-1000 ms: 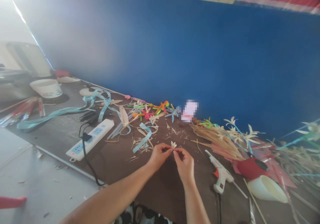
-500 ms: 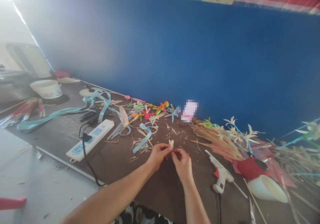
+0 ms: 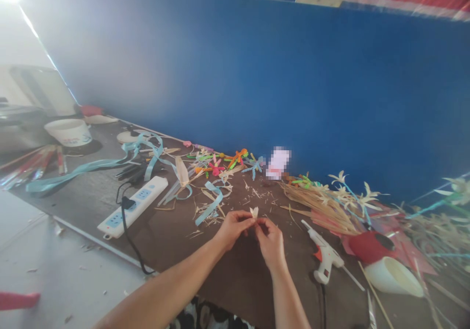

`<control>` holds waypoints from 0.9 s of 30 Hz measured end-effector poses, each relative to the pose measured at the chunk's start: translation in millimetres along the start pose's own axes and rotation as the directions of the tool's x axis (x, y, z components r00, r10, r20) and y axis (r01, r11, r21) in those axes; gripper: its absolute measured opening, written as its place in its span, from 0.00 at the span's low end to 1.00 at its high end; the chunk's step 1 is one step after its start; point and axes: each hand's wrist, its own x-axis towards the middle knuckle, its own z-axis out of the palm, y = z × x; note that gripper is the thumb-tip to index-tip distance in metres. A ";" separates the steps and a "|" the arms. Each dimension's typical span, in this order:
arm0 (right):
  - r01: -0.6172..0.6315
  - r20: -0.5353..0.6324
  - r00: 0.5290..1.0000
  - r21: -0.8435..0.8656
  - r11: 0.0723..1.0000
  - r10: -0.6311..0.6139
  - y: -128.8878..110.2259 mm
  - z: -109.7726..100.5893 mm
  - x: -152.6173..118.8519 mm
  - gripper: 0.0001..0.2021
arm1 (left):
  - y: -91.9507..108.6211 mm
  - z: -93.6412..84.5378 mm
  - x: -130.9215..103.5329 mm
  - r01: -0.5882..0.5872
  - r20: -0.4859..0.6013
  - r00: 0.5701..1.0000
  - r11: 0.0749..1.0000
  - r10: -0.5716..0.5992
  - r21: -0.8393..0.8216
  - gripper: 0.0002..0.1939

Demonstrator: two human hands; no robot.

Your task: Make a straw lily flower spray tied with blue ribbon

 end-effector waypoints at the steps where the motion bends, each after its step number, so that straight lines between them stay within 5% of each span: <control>1: -0.002 0.010 1.000 0.008 1.000 0.002 0.2 -0.4 0.0 0.09 | 1.1 -0.2 -0.2 -0.013 0.014 1.000 1.000 0.013 0.000 0.15; 12: -0.008 0.048 0.999 0.052 0.999 0.005 1.5 -2.7 2.5 0.11 | 4.3 -2.5 -1.1 -0.119 0.072 0.992 0.979 0.108 0.169 0.13; 18: 0.055 -0.040 0.997 -0.202 0.978 -0.065 -9.9 -9.6 -7.5 0.12 | 1.7 -2.0 1.6 -0.089 0.018 0.996 0.982 0.087 0.167 0.13; 22: -0.056 -0.213 0.976 -0.452 0.890 -0.047 -10.9 -60.9 -32.8 0.15 | -1.3 -6.0 3.7 -0.070 -0.037 0.996 0.988 0.075 0.139 0.12; 27: -0.473 -0.542 0.835 -0.625 0.621 0.090 18.0 -148.5 -53.1 0.21 | 1.0 -3.5 3.1 -0.015 -0.040 0.999 0.994 0.020 0.107 0.14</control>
